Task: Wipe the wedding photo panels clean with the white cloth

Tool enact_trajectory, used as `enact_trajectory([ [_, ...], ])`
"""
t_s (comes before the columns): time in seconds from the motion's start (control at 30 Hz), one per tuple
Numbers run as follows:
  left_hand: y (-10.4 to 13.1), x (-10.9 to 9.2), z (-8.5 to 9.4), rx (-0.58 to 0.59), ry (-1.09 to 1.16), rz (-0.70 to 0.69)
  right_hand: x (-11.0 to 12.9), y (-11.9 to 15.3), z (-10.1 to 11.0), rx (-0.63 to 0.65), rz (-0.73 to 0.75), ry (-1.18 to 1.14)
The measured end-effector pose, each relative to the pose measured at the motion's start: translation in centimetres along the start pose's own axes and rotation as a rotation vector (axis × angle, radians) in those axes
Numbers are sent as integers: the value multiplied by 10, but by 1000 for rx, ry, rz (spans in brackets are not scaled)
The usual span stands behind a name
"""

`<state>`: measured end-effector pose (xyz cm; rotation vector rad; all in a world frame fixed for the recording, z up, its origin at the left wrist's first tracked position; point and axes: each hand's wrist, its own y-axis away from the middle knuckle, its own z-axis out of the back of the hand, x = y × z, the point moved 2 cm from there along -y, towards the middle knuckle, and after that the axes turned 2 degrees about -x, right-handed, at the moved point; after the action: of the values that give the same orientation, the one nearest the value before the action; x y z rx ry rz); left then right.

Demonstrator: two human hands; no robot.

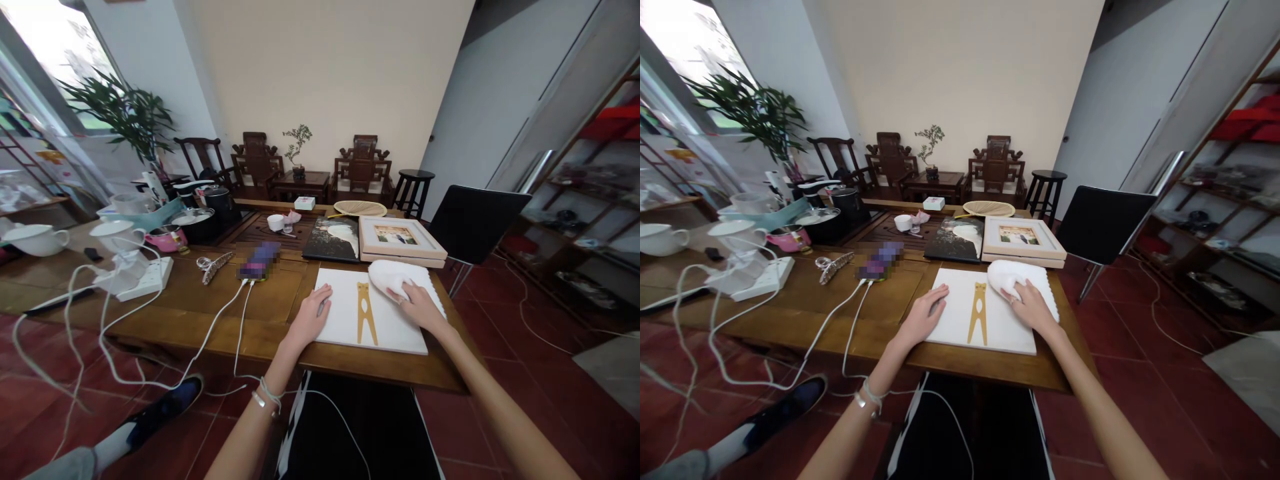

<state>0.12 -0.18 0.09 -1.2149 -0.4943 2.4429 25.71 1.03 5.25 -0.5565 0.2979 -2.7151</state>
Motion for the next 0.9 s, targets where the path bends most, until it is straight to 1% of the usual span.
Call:
enact_trajectory([
  [0.1, 0, -1, 0, 6, -6, 4, 6, 35, 3, 53, 94, 54],
  [0.2, 0, -1, 0, 8, -16, 3, 25, 75, 8, 116, 177, 79],
  [0.3, 0, -1, 0, 11, -17, 1, 42, 106, 17, 203, 193, 63],
  [0.37, 1, -1, 1, 15, -17, 4, 44, 114, 20, 250, 163, 46],
  [0.43, 1, -1, 1, 22, -19, 9, 37, 109, 21, 264, 99, 30],
  [0.5, 1, 0, 1, 25, -14, 9, 26, 92, 17, 249, 34, 20],
  [0.6, 1, 1, 1, 24, 0, -1, 11, 54, 8, 185, 21, 28],
  [0.67, 1, 2, 1, 26, 5, -6, 6, 26, 2, 132, 42, 38],
  [0.73, 1, 1, 1, 27, 3, -5, 4, 5, -3, 79, 56, 53],
  [0.8, 1, 1, 1, 31, -6, 0, 5, -6, -5, 35, 72, 79],
  [0.83, 1, 0, 1, 31, -10, 2, 6, -6, -6, 20, 84, 92],
  [0.9, 1, 0, 1, 30, -14, 3, 11, 1, -7, 2, 115, 109],
])
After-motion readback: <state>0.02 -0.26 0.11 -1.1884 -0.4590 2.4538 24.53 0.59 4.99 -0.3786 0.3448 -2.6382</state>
